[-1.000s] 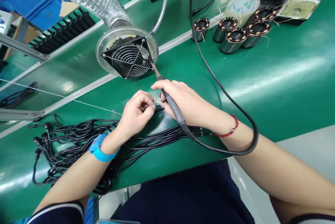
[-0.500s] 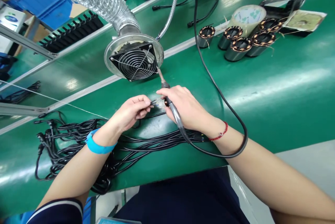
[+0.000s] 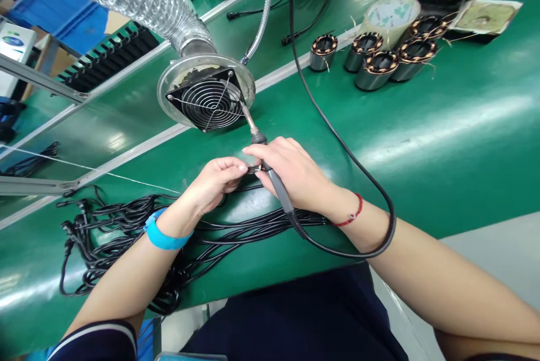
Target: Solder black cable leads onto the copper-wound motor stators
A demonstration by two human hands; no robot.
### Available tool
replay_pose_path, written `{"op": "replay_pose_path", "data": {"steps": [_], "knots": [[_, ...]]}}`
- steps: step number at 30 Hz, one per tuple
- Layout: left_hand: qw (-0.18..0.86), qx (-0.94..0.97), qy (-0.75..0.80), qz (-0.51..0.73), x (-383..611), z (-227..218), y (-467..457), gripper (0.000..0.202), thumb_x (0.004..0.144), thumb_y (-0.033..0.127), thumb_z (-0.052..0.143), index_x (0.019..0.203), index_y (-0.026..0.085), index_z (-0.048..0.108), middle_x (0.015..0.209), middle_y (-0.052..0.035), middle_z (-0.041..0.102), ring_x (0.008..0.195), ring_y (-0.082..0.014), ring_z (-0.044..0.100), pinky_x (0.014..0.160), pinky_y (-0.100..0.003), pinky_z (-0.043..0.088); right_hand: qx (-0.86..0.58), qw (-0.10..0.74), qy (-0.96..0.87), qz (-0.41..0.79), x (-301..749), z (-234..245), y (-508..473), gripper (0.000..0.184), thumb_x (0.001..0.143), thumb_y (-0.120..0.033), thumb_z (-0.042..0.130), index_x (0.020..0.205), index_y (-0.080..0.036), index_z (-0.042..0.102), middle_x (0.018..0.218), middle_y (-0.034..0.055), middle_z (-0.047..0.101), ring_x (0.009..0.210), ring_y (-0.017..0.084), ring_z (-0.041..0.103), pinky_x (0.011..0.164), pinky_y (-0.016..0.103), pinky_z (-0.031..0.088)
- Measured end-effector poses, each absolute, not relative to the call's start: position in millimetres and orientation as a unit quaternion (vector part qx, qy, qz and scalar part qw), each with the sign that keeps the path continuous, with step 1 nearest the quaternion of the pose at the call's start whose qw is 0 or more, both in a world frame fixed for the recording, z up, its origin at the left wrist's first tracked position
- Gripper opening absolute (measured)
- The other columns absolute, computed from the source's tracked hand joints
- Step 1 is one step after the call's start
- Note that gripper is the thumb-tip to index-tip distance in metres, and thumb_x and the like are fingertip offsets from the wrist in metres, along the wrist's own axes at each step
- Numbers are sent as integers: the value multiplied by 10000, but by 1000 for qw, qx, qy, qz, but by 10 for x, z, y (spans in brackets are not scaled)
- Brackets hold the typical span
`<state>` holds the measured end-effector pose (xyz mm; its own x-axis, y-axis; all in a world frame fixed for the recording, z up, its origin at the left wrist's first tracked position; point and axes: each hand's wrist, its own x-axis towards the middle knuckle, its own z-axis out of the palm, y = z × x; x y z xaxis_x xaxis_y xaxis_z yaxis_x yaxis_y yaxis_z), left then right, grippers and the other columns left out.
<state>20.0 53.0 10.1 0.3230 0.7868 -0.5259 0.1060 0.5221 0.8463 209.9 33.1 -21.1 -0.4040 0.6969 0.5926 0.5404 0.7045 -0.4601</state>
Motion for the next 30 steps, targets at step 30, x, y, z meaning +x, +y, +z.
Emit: {"op": "replay_pose_path", "data": {"steps": [30], "knots": [[617,393,475,489,183,149,515,143,876,337,496,904,200,528,634,49,470,455,-72,392,424,-195,286,-397,473,-774,138,2052,-224,270,345,899,-120,532,1228,-221,510,933,42,694,787,144,676,748,288,579]]}}
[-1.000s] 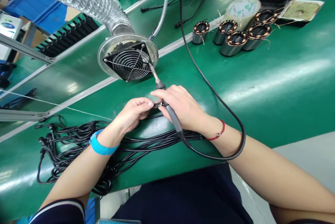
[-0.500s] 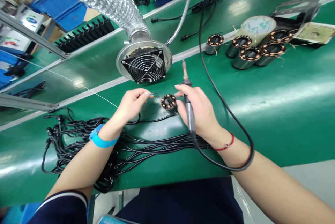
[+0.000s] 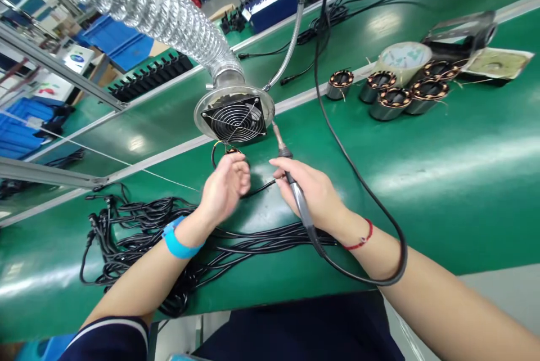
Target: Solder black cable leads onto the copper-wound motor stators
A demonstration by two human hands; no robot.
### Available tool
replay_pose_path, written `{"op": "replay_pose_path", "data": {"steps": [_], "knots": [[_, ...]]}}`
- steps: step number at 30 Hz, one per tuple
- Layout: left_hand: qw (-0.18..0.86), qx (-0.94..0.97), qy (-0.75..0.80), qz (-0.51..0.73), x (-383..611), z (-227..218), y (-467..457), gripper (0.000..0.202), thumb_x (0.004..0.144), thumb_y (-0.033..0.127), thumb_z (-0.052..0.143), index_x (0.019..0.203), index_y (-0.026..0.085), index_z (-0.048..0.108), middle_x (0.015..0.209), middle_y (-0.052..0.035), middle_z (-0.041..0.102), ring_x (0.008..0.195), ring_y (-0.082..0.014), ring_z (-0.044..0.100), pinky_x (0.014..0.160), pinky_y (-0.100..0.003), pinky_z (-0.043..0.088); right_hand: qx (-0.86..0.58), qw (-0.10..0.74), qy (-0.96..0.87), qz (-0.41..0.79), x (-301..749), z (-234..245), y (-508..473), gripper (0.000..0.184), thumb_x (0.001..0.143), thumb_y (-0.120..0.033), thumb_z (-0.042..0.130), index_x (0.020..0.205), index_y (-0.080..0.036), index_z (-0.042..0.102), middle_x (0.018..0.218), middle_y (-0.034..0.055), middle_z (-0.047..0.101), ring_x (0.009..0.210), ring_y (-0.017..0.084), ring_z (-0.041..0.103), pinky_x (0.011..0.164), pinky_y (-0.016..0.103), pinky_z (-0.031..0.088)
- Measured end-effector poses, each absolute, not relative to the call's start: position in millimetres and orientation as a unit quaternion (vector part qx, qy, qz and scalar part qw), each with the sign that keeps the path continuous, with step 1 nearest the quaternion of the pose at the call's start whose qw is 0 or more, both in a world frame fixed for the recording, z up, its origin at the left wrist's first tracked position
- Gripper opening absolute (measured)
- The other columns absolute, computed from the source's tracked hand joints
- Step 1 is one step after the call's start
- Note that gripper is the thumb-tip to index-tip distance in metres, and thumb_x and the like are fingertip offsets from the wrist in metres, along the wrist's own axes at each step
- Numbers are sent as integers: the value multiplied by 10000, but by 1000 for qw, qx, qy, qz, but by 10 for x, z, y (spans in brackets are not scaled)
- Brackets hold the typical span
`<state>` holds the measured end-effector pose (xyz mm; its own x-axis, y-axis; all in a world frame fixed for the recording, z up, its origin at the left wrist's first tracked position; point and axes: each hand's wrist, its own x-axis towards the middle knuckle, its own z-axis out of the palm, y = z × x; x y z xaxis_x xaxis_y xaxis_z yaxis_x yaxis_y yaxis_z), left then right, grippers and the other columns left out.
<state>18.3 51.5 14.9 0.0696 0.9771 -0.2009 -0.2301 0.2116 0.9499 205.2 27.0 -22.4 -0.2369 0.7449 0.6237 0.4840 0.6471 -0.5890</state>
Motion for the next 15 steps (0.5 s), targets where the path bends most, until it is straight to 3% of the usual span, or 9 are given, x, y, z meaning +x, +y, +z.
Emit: {"op": "replay_pose_path", "data": {"steps": [4,9,12,15], "knots": [[644,437,461,426,311,47,410,182,717,191,605,830,189,462,671,62,481,474,-49,440,437,-175,344,-385,474,-764,209,1980,-254,245,361,904,-172,550,1257,-213,484,985,56,677,750,126,663,685,257,575],[590,581,449,334,253,29,378,173,785,212,544,921,205,438,707,53,495,540,-76,478,501,-199,413,-376,490,-758,209,1928,-267,240,319,910,-148,524,1218,-226,503,923,23,675,784,130,667,706,256,567],[421,742,462,244,197,89,384,24,852,221,500,850,197,497,768,-5,557,710,-132,541,681,-269,461,-379,478,-776,159,1967,-213,258,302,908,-117,499,1190,-226,515,939,27,684,796,138,670,711,268,563],[247,825,485,151,140,136,431,154,893,235,463,766,189,536,792,-47,598,776,-177,555,748,-314,435,-408,457,-785,88,2144,-83,292,292,916,-124,482,1190,-213,526,886,37,677,758,159,656,685,298,558]]}}
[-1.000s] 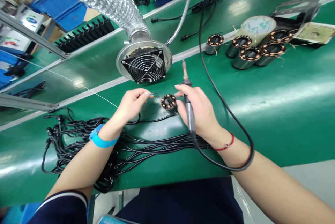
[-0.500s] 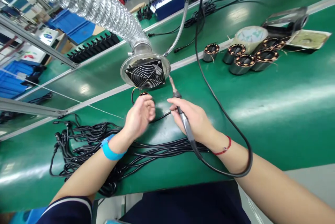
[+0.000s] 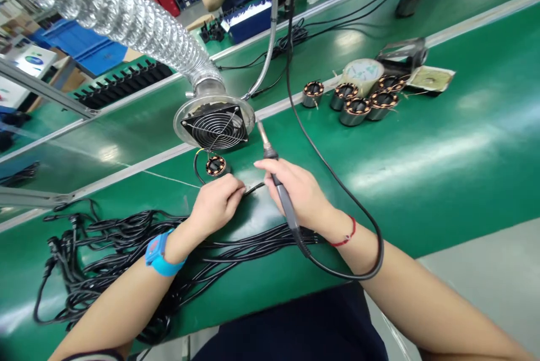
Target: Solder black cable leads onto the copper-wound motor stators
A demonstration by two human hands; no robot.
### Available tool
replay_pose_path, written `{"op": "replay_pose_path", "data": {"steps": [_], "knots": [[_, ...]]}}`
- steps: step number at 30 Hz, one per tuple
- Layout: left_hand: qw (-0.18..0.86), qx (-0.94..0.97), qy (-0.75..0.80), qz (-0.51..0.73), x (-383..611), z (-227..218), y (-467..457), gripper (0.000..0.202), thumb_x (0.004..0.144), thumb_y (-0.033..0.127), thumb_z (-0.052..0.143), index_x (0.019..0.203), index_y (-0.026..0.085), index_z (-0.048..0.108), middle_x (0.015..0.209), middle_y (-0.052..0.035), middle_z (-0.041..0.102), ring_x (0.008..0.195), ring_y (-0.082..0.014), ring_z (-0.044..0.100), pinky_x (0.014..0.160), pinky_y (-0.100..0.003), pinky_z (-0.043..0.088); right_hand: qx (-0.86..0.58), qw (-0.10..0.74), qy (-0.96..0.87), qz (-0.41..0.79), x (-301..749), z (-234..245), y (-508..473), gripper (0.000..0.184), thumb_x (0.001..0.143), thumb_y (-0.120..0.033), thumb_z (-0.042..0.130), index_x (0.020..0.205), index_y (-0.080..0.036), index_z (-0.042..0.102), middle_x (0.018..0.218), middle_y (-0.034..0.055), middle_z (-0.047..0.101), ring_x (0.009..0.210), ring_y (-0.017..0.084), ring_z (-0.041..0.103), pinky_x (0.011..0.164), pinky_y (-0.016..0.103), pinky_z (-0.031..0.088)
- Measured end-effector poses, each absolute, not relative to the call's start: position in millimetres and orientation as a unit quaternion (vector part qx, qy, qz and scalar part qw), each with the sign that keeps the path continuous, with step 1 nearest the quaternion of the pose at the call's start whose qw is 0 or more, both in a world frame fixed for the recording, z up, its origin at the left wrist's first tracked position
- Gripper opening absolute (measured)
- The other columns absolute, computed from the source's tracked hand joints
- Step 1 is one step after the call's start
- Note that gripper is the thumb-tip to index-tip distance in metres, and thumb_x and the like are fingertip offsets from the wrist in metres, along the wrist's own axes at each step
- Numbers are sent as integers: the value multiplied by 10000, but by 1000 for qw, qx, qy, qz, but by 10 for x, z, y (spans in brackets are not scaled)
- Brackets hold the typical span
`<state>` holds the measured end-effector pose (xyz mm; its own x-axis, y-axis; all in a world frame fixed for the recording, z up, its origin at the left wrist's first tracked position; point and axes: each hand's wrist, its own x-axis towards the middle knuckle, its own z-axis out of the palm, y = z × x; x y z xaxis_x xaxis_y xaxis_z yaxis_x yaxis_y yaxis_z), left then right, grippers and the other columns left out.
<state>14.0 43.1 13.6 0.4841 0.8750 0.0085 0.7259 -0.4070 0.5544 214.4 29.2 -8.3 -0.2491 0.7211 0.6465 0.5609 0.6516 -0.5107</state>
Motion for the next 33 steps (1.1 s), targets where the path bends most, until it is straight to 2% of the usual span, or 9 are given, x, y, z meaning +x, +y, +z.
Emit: {"op": "replay_pose_path", "data": {"steps": [5,8,11,15,20,25,27,30,33], "knots": [[260,798,542,46,141,119,491,192,916,198,445,742,192,526,767,-36,629,765,-179,596,704,-283,430,-498,386,-774,-63,2807,211,305,275,938,-235,514,1202,-196,580,903,75,711,766,220,681,678,357,545],[214,797,565,6,178,104,479,150,935,217,423,882,183,559,953,-75,655,873,-210,626,731,-300,450,-608,343,-707,-110,3284,259,357,392,976,-317,480,1356,-226,501,869,69,732,716,223,694,618,341,522],[181,798,573,-52,193,95,465,167,919,252,470,1034,167,555,1117,-109,622,924,-243,636,727,-325,462,-631,323,-694,-128,3643,132,535,312,998,-326,396,1240,-230,569,864,77,725,706,227,689,586,336,490],[227,804,543,-82,182,97,443,96,896,217,492,909,179,579,1026,-85,645,931,-236,631,761,-321,456,-624,283,-716,-137,3812,-156,845,224,966,-334,472,1128,-231,586,964,95,688,838,248,675,627,320,483],[330,824,453,-83,170,125,378,69,827,190,577,759,190,584,850,-36,656,807,-194,604,708,-291,421,-611,286,-725,-136,3696,-354,1066,215,974,-339,470,1157,-264,557,937,75,675,768,223,656,612,324,490],[423,776,466,46,154,97,429,240,900,310,490,756,173,624,823,-37,644,783,-159,575,722,-275,437,-553,326,-756,-128,3340,-390,909,208,943,-366,521,1112,-258,579,857,38,690,710,227,664,552,343,501],[494,699,503,120,144,78,493,324,934,311,403,759,157,628,740,-22,601,693,-129,555,644,-248,433,-499,322,-798,-102,3133,-362,731,189,930,-373,525,1048,-249,607,861,38,699,714,225,666,573,352,519],[591,541,566,196,129,76,578,276,928,274,398,797,141,601,627,33,479,472,-66,418,454,-196,302,-414,290,-861,-53,2836,-278,451,166,921,-282,500,1012,-224,627,782,35,679,645,211,635,562,347,512],[610,498,567,243,109,122,606,181,896,261,479,792,141,567,610,63,426,451,-36,315,442,-177,227,-373,280,-885,-25,2603,-182,261,181,909,-203,488,1038,-192,614,852,67,699,710,220,640,625,359,534]]}}
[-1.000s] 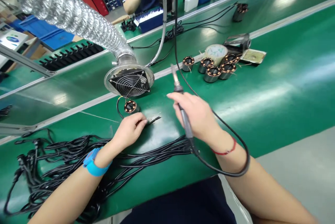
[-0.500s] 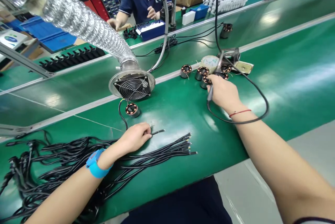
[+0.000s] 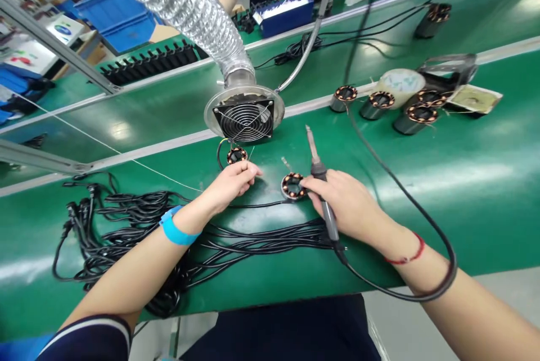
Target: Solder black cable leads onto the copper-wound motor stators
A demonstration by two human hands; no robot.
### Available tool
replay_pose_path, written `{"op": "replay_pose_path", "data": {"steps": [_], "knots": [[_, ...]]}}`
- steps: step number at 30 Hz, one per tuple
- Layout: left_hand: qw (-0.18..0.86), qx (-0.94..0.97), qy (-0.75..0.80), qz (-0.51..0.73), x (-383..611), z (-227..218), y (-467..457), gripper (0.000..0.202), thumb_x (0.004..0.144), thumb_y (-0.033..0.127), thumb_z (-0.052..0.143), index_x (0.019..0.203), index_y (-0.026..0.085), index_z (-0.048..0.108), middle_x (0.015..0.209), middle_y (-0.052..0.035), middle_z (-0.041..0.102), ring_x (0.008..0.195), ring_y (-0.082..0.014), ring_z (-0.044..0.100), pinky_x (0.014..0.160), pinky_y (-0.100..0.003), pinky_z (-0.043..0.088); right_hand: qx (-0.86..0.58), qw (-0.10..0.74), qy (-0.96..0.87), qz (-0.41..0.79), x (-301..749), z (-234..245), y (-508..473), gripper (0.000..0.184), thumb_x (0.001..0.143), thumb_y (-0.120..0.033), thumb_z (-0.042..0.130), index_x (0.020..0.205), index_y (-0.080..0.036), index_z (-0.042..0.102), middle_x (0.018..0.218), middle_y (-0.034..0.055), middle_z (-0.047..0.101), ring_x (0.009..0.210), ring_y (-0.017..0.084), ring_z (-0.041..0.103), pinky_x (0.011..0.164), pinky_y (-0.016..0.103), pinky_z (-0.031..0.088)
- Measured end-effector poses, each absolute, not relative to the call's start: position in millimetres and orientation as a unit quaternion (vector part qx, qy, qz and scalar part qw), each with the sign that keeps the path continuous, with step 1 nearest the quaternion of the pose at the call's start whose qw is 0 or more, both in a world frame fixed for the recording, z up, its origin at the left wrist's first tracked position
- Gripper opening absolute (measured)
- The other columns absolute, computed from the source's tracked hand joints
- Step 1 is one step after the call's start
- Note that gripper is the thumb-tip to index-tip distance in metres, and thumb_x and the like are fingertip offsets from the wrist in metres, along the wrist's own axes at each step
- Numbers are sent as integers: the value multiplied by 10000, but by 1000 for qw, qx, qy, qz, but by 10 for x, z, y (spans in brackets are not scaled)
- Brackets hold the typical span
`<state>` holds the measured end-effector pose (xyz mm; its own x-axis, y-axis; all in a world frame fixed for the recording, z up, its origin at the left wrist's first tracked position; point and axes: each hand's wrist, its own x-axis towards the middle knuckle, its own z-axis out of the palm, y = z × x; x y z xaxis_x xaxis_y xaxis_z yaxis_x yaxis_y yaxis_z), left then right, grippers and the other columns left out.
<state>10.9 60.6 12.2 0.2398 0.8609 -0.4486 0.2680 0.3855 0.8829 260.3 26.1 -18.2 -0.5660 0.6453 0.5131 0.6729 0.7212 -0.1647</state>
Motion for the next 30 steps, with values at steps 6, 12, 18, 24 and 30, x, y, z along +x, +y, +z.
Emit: {"op": "replay_pose_path", "data": {"steps": [6,12,18,24,30], "knots": [[597,662,446,77,51,253,520,317,765,409,683,661,157,520,602,56,460,581,-78,384,535,-211,312,-407,286,-864,72,2285,-27,103,269,896,-250,548,1150,-162,552,989,110,690,832,251,649,709,405,563],[520,744,419,33,50,315,459,128,799,257,658,740,164,592,691,37,538,631,-95,461,600,-223,379,-417,286,-850,145,2165,-140,71,414,852,-233,592,1248,-176,483,1158,148,645,1008,298,638,814,502,571],[490,778,387,67,-18,299,514,215,921,198,476,830,167,669,898,-40,661,866,-146,600,848,-275,457,-397,327,-844,151,2155,-313,116,399,884,-234,597,1251,-186,447,1194,151,636,1027,289,635,814,496,581],[437,775,428,159,50,214,517,219,921,201,449,902,157,663,916,-49,660,883,-157,596,849,-283,453,-397,329,-842,155,2145,-313,107,383,889,-256,605,1237,-201,455,1160,131,648,980,286,639,794,493,579],[471,689,533,141,30,158,615,214,854,246,500,704,152,621,720,-5,611,731,-133,537,714,-257,411,-407,325,-836,171,2156,-338,102,406,876,-248,619,1246,-196,461,1167,140,641,1000,292,640,800,496,575]]}}
